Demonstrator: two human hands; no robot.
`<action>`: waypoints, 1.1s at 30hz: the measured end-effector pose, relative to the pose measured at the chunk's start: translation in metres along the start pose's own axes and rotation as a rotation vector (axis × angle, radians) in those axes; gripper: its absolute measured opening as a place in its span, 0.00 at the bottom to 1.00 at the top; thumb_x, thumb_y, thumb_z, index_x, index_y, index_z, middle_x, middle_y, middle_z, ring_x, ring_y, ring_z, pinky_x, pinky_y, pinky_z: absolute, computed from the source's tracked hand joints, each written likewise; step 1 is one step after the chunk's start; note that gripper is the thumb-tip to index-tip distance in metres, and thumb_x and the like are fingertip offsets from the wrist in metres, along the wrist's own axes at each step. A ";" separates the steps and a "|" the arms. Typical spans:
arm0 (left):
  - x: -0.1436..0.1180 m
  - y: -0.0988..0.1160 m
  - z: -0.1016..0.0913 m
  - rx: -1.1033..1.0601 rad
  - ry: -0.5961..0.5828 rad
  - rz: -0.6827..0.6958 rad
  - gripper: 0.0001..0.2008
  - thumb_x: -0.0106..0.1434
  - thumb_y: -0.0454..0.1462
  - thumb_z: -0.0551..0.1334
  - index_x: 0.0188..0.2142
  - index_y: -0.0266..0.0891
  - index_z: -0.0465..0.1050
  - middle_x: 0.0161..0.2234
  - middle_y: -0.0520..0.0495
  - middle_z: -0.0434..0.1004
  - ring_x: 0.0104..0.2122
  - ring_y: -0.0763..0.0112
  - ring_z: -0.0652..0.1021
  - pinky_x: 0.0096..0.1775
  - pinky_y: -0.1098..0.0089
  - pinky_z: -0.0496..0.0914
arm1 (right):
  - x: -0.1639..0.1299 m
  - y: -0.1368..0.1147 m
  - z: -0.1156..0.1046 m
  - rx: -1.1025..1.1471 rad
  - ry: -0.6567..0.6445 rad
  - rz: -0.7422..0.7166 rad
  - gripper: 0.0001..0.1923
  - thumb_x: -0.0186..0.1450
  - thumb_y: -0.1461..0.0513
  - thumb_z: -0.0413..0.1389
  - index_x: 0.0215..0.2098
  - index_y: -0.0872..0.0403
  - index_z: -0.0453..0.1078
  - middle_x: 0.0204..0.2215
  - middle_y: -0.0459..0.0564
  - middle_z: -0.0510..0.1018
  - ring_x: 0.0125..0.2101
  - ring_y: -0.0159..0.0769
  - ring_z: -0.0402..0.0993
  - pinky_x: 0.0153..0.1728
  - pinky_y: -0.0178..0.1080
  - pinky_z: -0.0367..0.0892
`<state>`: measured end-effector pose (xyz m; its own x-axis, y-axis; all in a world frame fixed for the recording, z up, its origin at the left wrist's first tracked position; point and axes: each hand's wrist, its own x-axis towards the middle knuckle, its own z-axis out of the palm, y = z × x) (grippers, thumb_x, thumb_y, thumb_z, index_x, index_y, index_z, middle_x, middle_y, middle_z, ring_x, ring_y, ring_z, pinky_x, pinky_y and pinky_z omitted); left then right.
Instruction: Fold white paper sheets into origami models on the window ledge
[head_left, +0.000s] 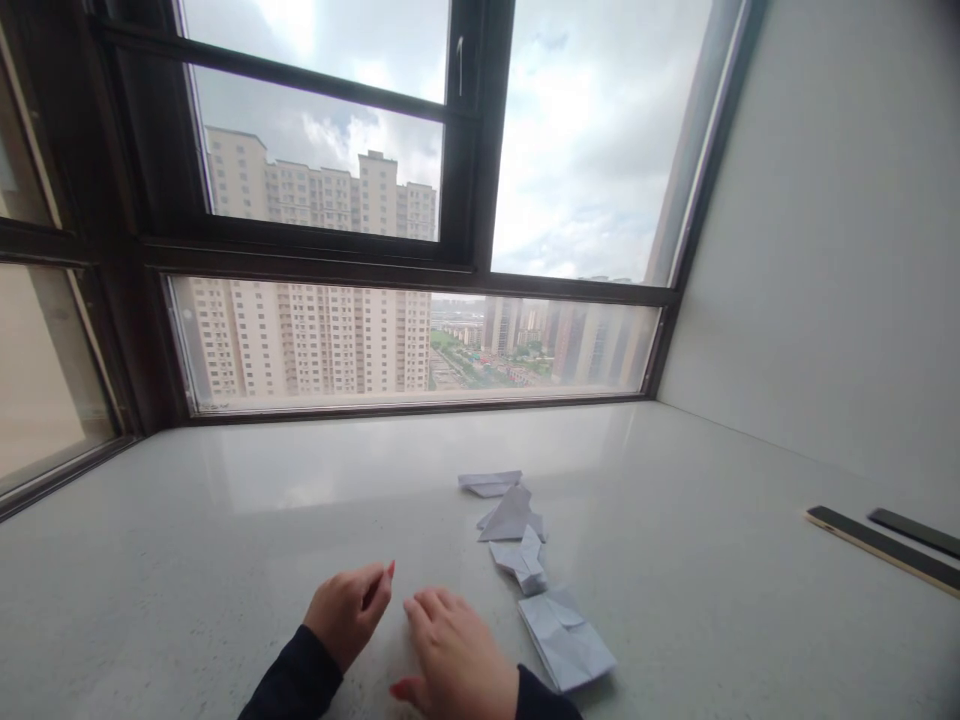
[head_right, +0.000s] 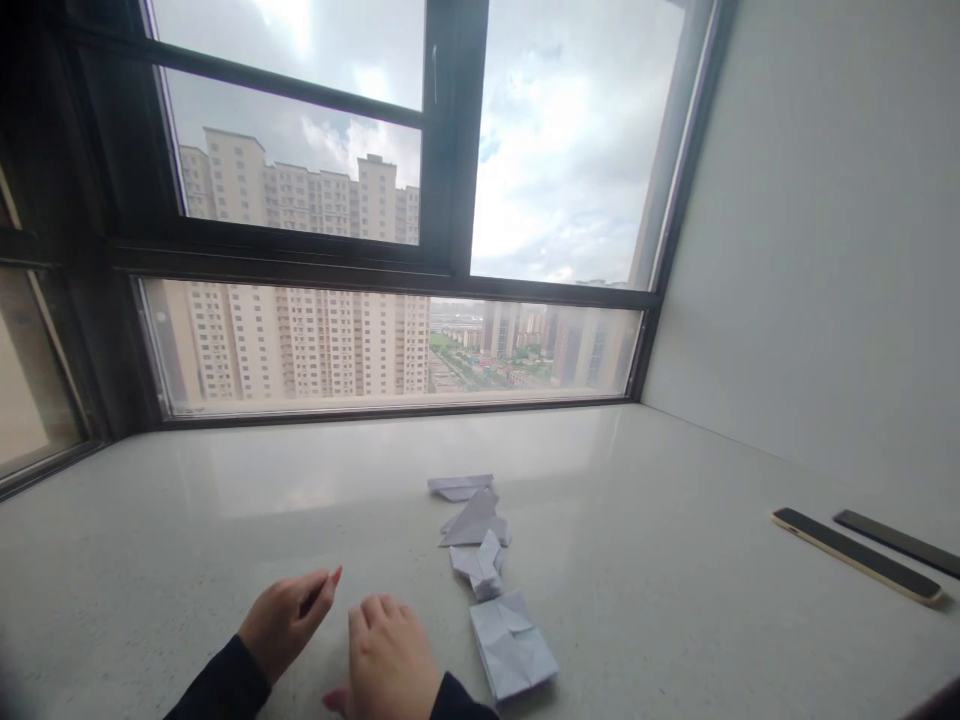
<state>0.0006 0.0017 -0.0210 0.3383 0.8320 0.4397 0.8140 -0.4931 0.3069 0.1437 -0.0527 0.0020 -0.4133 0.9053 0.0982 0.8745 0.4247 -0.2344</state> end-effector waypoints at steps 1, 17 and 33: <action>0.001 -0.002 -0.001 -0.002 0.049 -0.014 0.17 0.59 0.40 0.43 0.16 0.41 0.55 0.12 0.56 0.57 0.15 0.75 0.63 0.20 0.75 0.56 | 0.007 -0.005 0.010 0.029 -0.003 -0.043 0.29 0.49 0.56 0.59 0.46 0.60 0.62 0.44 0.60 0.69 0.47 0.48 0.61 0.46 0.46 0.58; -0.002 -0.001 0.031 -0.240 -0.230 0.185 0.20 0.62 0.41 0.41 0.44 0.49 0.68 0.47 0.51 0.70 0.48 0.67 0.68 0.52 0.59 0.57 | 0.050 0.017 0.080 -0.020 0.231 -0.320 0.24 0.58 0.61 0.49 0.53 0.56 0.57 0.51 0.55 0.63 0.46 0.49 0.64 0.45 0.48 0.63; 0.000 0.001 0.027 -0.272 -0.195 0.138 0.18 0.59 0.37 0.43 0.38 0.45 0.71 0.44 0.51 0.73 0.45 0.69 0.70 0.51 0.63 0.58 | 0.048 0.017 0.078 -0.019 0.262 -0.313 0.26 0.57 0.60 0.48 0.53 0.59 0.57 0.49 0.57 0.66 0.44 0.50 0.66 0.46 0.48 0.62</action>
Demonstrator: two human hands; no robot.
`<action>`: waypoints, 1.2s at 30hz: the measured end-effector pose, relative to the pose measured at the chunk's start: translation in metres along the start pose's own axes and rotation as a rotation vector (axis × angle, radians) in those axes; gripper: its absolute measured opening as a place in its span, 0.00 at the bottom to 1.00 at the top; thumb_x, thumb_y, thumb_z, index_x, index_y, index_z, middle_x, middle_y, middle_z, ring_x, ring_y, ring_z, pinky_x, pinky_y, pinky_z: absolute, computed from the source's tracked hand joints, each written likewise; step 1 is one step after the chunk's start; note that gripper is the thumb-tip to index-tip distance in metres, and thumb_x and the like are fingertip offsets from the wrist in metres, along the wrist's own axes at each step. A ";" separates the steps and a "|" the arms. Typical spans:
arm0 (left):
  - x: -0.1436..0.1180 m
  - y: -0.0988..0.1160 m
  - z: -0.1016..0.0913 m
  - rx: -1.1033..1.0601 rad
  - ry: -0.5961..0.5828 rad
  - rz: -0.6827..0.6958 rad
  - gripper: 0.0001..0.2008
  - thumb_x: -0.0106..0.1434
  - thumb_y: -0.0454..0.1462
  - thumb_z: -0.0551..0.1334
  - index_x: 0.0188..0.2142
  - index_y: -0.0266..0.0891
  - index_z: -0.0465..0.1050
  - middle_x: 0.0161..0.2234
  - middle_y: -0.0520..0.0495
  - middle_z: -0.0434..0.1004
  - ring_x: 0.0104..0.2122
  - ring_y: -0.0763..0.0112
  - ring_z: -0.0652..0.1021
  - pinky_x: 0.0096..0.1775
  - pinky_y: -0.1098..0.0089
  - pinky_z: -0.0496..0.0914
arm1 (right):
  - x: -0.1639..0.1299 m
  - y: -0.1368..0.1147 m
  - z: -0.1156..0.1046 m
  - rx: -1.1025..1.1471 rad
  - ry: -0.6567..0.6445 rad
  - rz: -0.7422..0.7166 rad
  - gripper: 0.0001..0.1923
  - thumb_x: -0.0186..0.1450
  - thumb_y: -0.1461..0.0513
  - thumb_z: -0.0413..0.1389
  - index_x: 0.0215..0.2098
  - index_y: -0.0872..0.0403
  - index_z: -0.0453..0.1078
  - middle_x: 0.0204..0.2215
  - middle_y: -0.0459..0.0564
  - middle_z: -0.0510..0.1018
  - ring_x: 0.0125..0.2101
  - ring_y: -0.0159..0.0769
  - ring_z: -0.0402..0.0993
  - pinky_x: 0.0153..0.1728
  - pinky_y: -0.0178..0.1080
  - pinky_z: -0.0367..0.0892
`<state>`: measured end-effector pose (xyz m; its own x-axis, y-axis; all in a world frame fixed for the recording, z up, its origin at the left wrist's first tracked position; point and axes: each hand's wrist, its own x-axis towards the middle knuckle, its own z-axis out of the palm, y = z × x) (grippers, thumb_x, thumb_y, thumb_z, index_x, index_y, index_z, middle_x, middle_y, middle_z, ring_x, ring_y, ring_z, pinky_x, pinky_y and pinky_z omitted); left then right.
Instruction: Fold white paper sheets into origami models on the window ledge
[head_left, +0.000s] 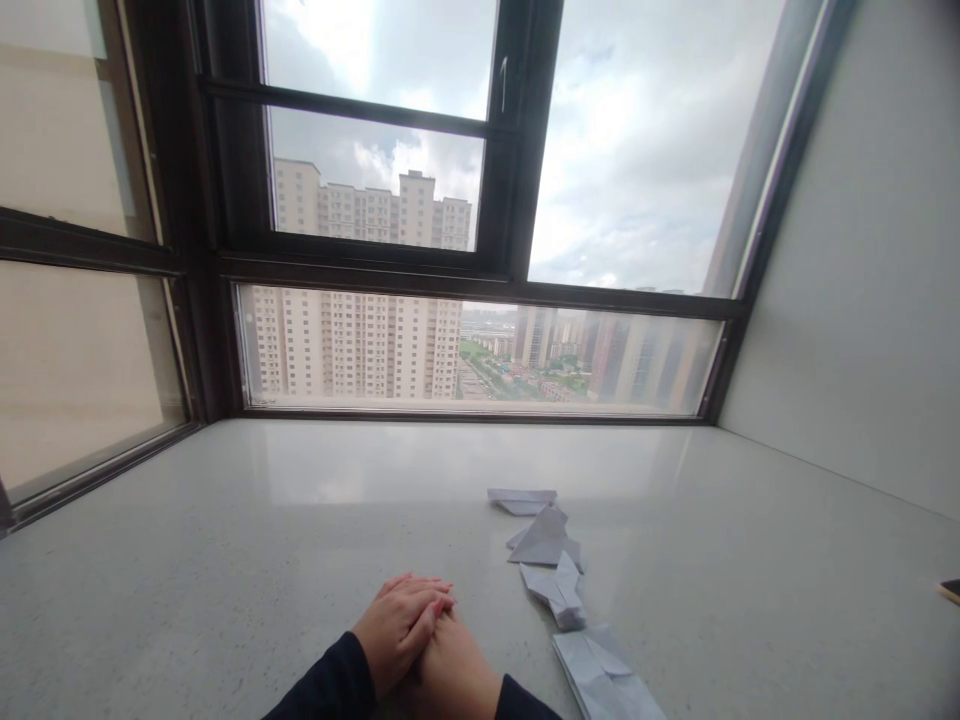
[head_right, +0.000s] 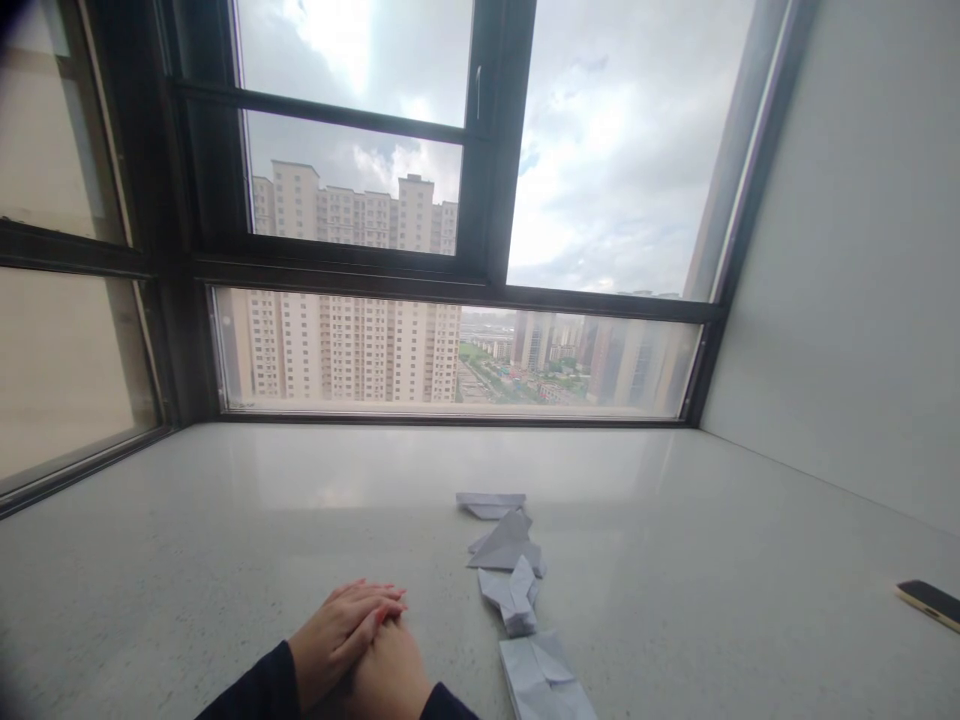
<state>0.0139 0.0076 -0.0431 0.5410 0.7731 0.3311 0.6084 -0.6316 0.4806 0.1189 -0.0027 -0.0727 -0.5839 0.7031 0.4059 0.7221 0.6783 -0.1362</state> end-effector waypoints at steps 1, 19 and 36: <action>0.000 0.000 0.000 0.000 -0.003 -0.002 0.18 0.59 0.37 0.44 0.39 0.46 0.71 0.44 0.50 0.73 0.45 0.69 0.70 0.51 0.63 0.58 | 0.000 0.000 -0.001 -0.004 0.001 -0.003 0.26 0.57 0.60 0.48 0.53 0.59 0.57 0.49 0.57 0.67 0.44 0.50 0.66 0.46 0.49 0.62; -0.001 -0.005 0.002 0.034 -0.007 0.025 0.19 0.60 0.38 0.43 0.42 0.46 0.69 0.46 0.51 0.71 0.46 0.69 0.69 0.51 0.64 0.58 | 0.000 -0.007 -0.014 0.037 -0.043 0.021 0.25 0.58 0.63 0.48 0.54 0.55 0.55 0.52 0.54 0.62 0.49 0.49 0.61 0.49 0.50 0.58; 0.000 -0.021 0.003 0.130 0.009 -0.093 0.18 0.59 0.41 0.45 0.42 0.46 0.69 0.48 0.50 0.69 0.49 0.64 0.66 0.52 0.56 0.57 | -0.003 -0.004 -0.023 0.100 -0.041 0.004 0.28 0.59 0.62 0.46 0.57 0.58 0.48 0.55 0.55 0.56 0.54 0.42 0.53 0.53 0.44 0.50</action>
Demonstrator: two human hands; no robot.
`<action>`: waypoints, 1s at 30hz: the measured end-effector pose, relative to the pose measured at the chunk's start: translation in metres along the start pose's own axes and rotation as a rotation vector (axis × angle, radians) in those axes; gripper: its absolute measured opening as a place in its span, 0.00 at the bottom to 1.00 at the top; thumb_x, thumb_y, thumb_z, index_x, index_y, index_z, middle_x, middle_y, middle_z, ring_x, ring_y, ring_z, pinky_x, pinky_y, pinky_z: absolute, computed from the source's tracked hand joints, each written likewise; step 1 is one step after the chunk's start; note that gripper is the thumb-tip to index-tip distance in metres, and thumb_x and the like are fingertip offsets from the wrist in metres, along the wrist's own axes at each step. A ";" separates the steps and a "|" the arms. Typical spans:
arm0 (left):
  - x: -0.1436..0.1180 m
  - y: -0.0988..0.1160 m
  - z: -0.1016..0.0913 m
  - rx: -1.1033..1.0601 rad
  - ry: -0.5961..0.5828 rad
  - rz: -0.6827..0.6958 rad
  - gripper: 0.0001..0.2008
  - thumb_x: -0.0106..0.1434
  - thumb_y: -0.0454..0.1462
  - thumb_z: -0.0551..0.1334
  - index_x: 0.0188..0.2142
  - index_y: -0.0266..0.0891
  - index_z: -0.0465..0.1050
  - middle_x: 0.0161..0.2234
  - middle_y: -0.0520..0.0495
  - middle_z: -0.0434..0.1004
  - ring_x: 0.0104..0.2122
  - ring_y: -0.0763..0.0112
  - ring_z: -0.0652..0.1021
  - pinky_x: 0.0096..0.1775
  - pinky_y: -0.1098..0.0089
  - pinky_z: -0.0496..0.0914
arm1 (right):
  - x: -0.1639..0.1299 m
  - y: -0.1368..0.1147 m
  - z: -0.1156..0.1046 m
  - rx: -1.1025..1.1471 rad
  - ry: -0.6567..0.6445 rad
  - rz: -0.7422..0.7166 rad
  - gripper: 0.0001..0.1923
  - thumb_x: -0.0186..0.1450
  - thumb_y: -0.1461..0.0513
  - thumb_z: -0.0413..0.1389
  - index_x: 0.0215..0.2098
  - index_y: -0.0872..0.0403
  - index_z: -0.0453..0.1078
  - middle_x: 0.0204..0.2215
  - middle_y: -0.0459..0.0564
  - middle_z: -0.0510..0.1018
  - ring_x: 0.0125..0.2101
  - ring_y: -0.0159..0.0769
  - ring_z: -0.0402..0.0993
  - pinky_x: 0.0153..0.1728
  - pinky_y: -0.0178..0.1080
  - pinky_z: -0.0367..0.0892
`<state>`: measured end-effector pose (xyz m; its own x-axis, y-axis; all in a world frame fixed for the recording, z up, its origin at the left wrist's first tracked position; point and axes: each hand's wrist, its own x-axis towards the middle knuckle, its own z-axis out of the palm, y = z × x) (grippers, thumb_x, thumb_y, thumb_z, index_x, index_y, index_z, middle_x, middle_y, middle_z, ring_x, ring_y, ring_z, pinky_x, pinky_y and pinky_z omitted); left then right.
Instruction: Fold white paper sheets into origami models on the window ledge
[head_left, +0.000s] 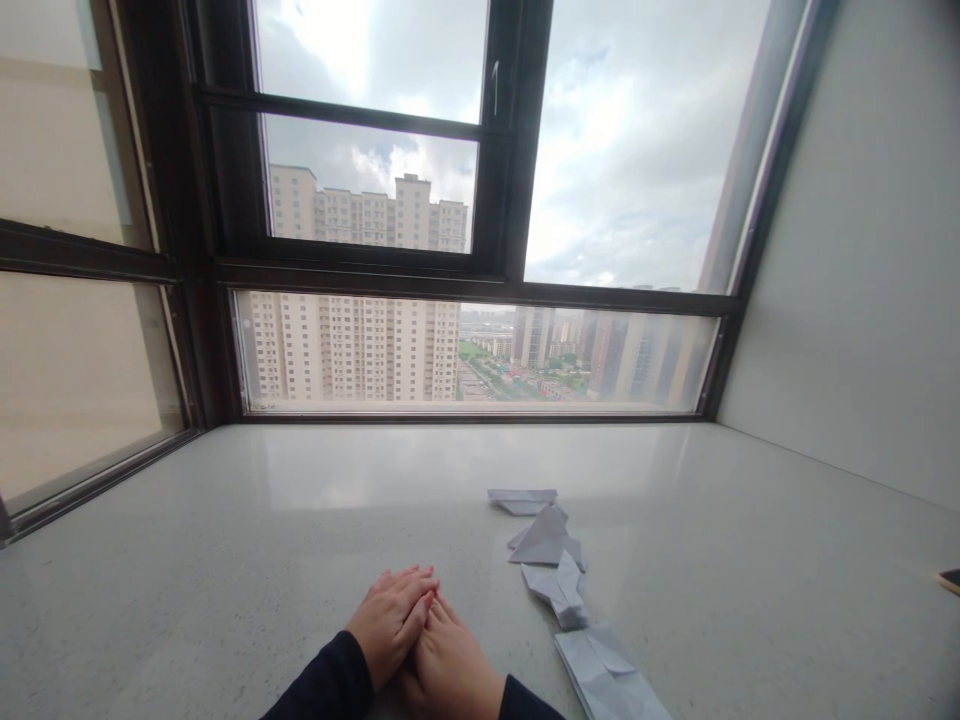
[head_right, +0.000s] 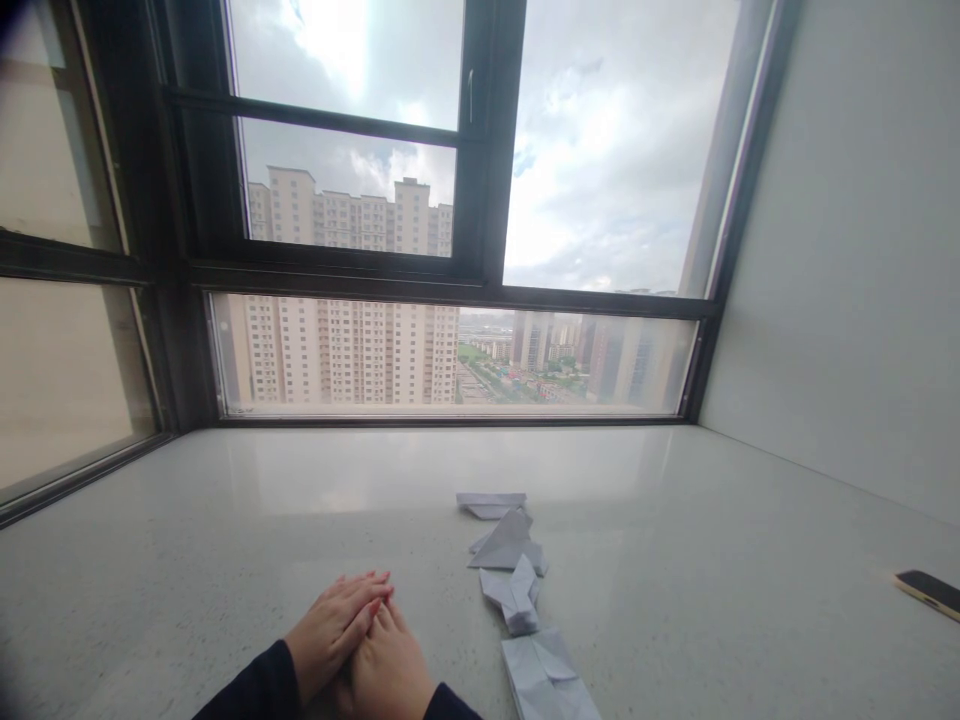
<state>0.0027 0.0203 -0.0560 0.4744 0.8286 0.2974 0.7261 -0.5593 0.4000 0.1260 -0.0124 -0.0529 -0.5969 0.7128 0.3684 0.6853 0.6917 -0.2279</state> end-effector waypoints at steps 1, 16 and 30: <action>0.000 0.000 0.000 0.003 -0.004 0.001 0.18 0.59 0.41 0.45 0.42 0.46 0.68 0.48 0.49 0.69 0.49 0.64 0.66 0.52 0.56 0.56 | 0.000 0.001 0.001 -0.005 -0.005 -0.002 0.28 0.59 0.62 0.46 0.57 0.58 0.48 0.55 0.56 0.56 0.54 0.42 0.53 0.53 0.44 0.51; 0.000 0.006 -0.008 0.015 -0.068 -0.019 0.19 0.60 0.41 0.43 0.44 0.45 0.67 0.50 0.50 0.67 0.51 0.63 0.65 0.52 0.53 0.55 | 0.000 0.003 0.007 -0.096 0.018 -0.041 0.30 0.59 0.61 0.46 0.58 0.58 0.46 0.56 0.56 0.54 0.53 0.43 0.53 0.53 0.43 0.51; 0.000 0.007 -0.007 0.031 -0.062 -0.016 0.19 0.59 0.40 0.44 0.46 0.46 0.66 0.50 0.50 0.67 0.51 0.63 0.65 0.51 0.53 0.56 | -0.001 0.006 0.011 -0.120 0.021 -0.051 0.29 0.59 0.62 0.47 0.57 0.59 0.47 0.55 0.56 0.56 0.52 0.43 0.55 0.53 0.43 0.52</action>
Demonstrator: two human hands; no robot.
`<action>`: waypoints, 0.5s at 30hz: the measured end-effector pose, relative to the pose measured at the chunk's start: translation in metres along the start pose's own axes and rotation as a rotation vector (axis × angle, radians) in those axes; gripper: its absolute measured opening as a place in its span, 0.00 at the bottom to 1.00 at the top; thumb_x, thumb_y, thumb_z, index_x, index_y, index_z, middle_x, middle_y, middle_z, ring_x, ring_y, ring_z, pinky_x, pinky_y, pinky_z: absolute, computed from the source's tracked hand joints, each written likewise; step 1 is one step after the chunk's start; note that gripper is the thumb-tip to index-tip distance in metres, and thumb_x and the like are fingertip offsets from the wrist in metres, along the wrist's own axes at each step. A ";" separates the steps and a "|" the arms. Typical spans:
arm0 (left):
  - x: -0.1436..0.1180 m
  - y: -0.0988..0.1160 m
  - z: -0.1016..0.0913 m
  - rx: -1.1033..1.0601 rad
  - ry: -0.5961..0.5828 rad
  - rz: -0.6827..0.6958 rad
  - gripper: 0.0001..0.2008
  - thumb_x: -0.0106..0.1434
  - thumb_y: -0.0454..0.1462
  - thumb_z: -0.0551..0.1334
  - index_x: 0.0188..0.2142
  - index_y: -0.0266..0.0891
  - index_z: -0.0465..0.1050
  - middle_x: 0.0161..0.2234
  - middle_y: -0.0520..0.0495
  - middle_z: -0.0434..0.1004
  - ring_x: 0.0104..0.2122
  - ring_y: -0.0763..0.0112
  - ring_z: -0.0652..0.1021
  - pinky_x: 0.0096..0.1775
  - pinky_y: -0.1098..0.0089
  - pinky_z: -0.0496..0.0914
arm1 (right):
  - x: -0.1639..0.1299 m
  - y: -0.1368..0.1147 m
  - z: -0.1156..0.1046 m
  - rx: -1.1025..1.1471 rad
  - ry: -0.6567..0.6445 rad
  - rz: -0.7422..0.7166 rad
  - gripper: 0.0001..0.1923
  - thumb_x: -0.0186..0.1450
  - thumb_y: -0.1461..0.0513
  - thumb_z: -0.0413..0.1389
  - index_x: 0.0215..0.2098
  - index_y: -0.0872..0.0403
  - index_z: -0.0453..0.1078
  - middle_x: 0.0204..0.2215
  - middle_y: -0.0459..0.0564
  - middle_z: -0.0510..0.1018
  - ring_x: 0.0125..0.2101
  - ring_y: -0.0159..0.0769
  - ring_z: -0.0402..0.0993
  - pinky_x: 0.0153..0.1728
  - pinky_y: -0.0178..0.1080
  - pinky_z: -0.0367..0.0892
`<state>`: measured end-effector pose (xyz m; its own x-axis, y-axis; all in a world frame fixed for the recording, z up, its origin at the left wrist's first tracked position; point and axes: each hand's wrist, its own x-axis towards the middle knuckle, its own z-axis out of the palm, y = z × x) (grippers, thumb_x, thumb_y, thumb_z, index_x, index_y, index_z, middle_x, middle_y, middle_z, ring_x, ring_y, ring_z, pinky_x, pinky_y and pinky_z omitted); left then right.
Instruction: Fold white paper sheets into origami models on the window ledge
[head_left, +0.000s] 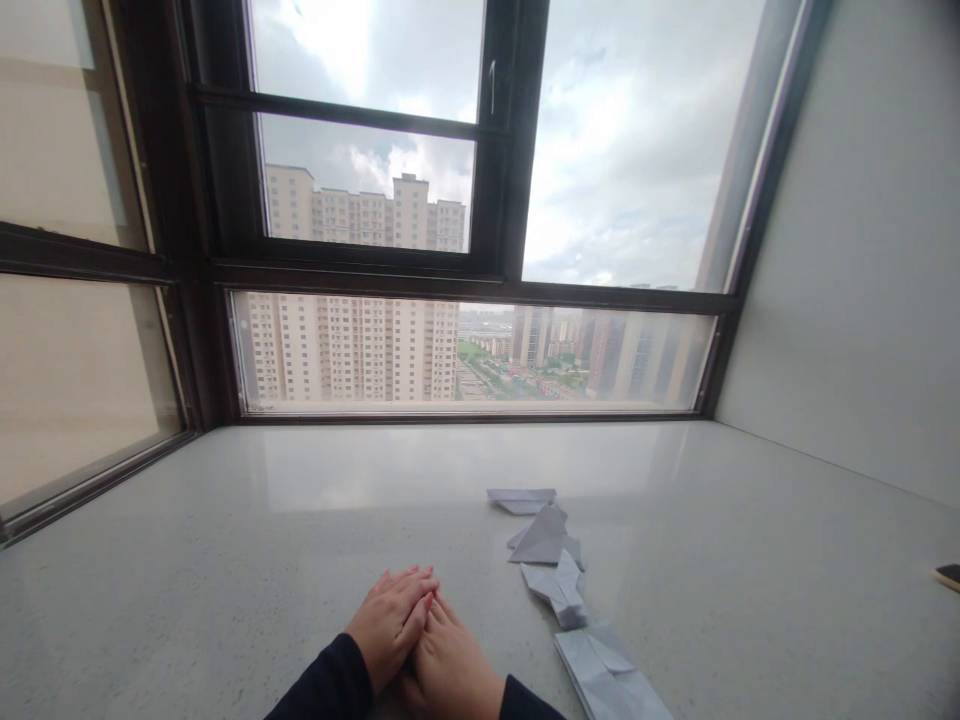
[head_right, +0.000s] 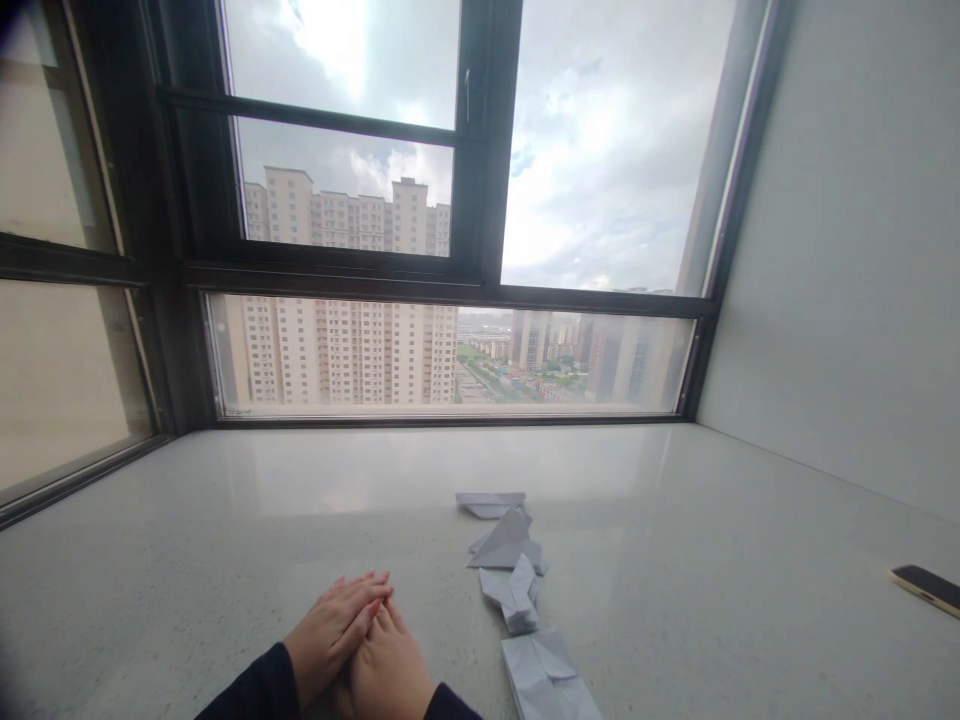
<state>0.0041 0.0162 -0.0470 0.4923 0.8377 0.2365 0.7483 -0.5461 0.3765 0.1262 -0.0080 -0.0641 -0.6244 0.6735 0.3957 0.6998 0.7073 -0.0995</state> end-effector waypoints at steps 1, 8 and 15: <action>0.000 0.000 0.000 0.000 0.000 0.001 0.19 0.59 0.40 0.44 0.46 0.46 0.66 0.50 0.50 0.67 0.51 0.63 0.65 0.51 0.52 0.56 | 0.000 0.000 0.000 0.002 -0.003 0.001 0.29 0.59 0.62 0.47 0.57 0.59 0.48 0.55 0.56 0.56 0.52 0.43 0.55 0.53 0.43 0.52; 0.000 -0.002 0.001 0.014 0.002 0.010 0.19 0.60 0.40 0.44 0.47 0.47 0.64 0.50 0.50 0.67 0.51 0.63 0.65 0.51 0.52 0.56 | 0.001 -0.001 -0.001 0.005 0.014 0.010 0.28 0.59 0.61 0.46 0.57 0.59 0.48 0.55 0.56 0.57 0.53 0.44 0.55 0.52 0.44 0.52; 0.001 -0.003 0.003 0.007 0.010 0.018 0.19 0.60 0.40 0.44 0.47 0.47 0.65 0.49 0.49 0.67 0.50 0.63 0.65 0.51 0.52 0.56 | 0.001 0.001 0.001 0.001 0.015 0.005 0.29 0.59 0.61 0.46 0.57 0.59 0.48 0.55 0.57 0.56 0.52 0.43 0.55 0.52 0.44 0.53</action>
<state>0.0032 0.0186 -0.0506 0.5014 0.8276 0.2524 0.7424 -0.5613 0.3657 0.1256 -0.0067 -0.0649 -0.6158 0.6734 0.4090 0.7023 0.7045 -0.1024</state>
